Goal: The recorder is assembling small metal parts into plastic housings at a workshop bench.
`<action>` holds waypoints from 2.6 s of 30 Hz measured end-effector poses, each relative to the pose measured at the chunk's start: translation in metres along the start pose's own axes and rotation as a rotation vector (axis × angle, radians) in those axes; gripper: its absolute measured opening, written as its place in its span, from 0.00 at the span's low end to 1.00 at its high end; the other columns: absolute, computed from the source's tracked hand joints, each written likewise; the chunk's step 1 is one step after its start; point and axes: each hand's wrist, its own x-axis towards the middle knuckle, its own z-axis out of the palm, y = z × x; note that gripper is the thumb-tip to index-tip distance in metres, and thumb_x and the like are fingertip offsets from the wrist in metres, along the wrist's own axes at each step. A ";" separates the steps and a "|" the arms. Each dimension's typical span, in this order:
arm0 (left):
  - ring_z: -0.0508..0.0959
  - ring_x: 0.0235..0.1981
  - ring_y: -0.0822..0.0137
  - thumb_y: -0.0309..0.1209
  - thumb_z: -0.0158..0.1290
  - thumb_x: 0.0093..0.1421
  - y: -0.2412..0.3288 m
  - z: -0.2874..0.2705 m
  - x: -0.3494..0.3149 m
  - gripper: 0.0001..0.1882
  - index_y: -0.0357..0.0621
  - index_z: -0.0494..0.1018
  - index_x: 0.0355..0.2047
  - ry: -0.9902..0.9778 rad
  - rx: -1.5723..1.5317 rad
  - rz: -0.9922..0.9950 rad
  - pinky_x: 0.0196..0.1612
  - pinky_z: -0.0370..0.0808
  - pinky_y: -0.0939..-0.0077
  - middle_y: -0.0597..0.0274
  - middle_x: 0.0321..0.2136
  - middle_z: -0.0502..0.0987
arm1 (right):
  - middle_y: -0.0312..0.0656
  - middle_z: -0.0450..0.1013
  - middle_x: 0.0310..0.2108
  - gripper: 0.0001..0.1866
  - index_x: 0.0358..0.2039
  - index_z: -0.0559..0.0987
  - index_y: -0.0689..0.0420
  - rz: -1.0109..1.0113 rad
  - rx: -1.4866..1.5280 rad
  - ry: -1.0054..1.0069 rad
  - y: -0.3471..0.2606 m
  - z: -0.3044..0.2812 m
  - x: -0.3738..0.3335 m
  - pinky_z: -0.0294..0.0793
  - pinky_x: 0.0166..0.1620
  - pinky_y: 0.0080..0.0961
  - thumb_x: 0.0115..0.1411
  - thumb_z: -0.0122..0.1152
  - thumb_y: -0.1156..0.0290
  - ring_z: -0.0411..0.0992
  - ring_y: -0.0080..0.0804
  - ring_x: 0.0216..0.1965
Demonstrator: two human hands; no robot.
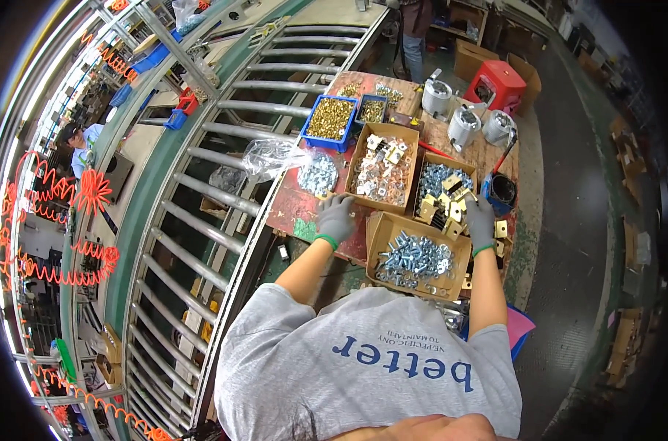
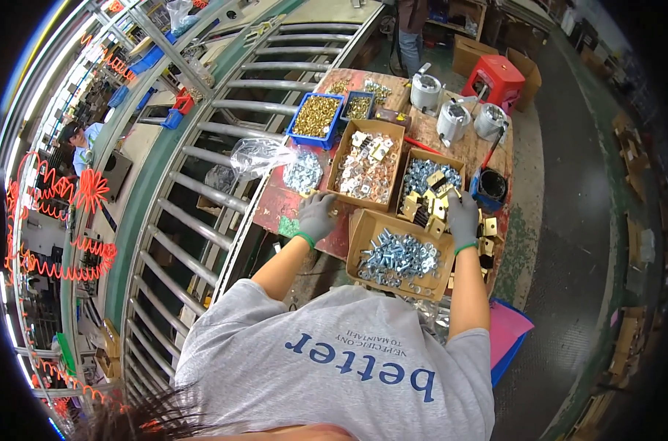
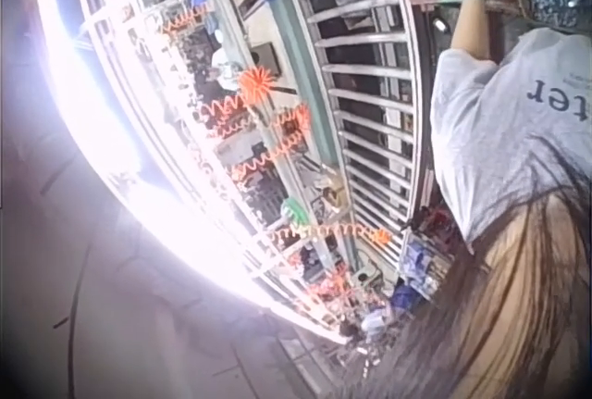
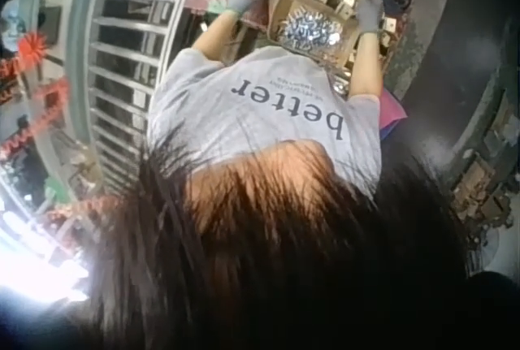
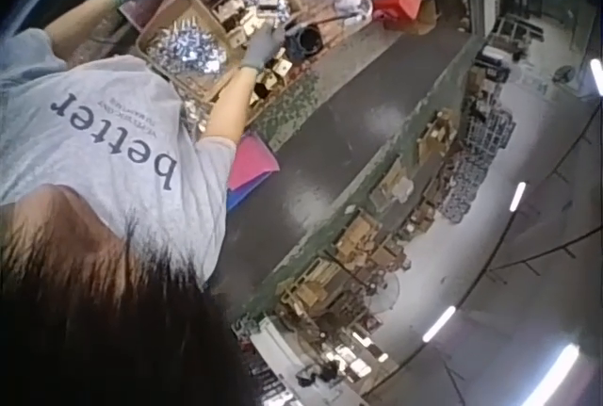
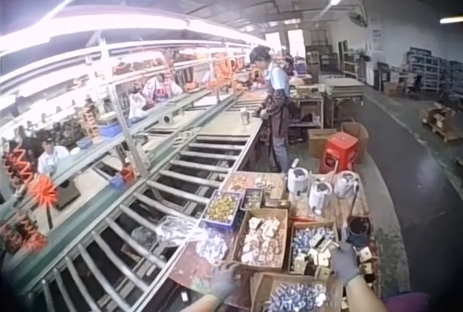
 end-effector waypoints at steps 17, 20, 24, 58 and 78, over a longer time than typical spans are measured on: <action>0.75 0.44 0.52 0.37 0.59 0.52 -0.025 -0.021 0.005 0.27 0.51 0.71 0.54 -0.180 0.138 0.307 0.51 0.71 0.58 0.51 0.40 0.73 | 0.49 0.77 0.31 0.22 0.36 0.78 0.59 -0.141 -0.176 0.007 -0.062 0.007 -0.057 0.73 0.37 0.35 0.63 0.54 0.50 0.77 0.42 0.33; 0.75 0.43 0.49 0.39 0.59 0.54 0.009 -0.027 -0.007 0.30 0.50 0.69 0.58 -0.181 -0.246 0.135 0.48 0.73 0.59 0.47 0.41 0.72 | 0.46 0.76 0.28 0.21 0.36 0.77 0.59 -0.119 -0.067 -0.268 -0.069 0.029 -0.100 0.72 0.34 0.32 0.64 0.54 0.51 0.75 0.36 0.30; 0.75 0.44 0.48 0.35 0.55 0.55 0.074 -0.027 -0.024 0.32 0.49 0.66 0.61 -0.192 -0.462 0.167 0.49 0.73 0.60 0.44 0.45 0.69 | 0.46 0.74 0.26 0.21 0.34 0.76 0.59 0.017 0.089 -0.463 -0.080 0.054 -0.122 0.71 0.33 0.32 0.65 0.53 0.51 0.73 0.35 0.27; 0.76 0.42 0.55 0.33 0.51 0.56 0.117 0.005 -0.079 0.33 0.46 0.63 0.64 -0.374 -0.513 0.039 0.48 0.74 0.67 0.45 0.49 0.68 | 0.45 0.74 0.33 0.11 0.34 0.75 0.59 -0.109 0.032 -0.186 -0.047 0.044 -0.157 0.72 0.44 0.32 0.60 0.60 0.64 0.75 0.39 0.39; 0.75 0.48 0.48 0.35 0.51 0.55 0.118 0.015 -0.076 0.33 0.46 0.64 0.63 -0.351 -0.489 0.077 0.52 0.72 0.64 0.42 0.51 0.67 | 0.50 0.76 0.40 0.14 0.41 0.77 0.58 -0.008 -0.070 -0.214 -0.044 0.037 -0.156 0.72 0.45 0.36 0.61 0.60 0.62 0.76 0.47 0.41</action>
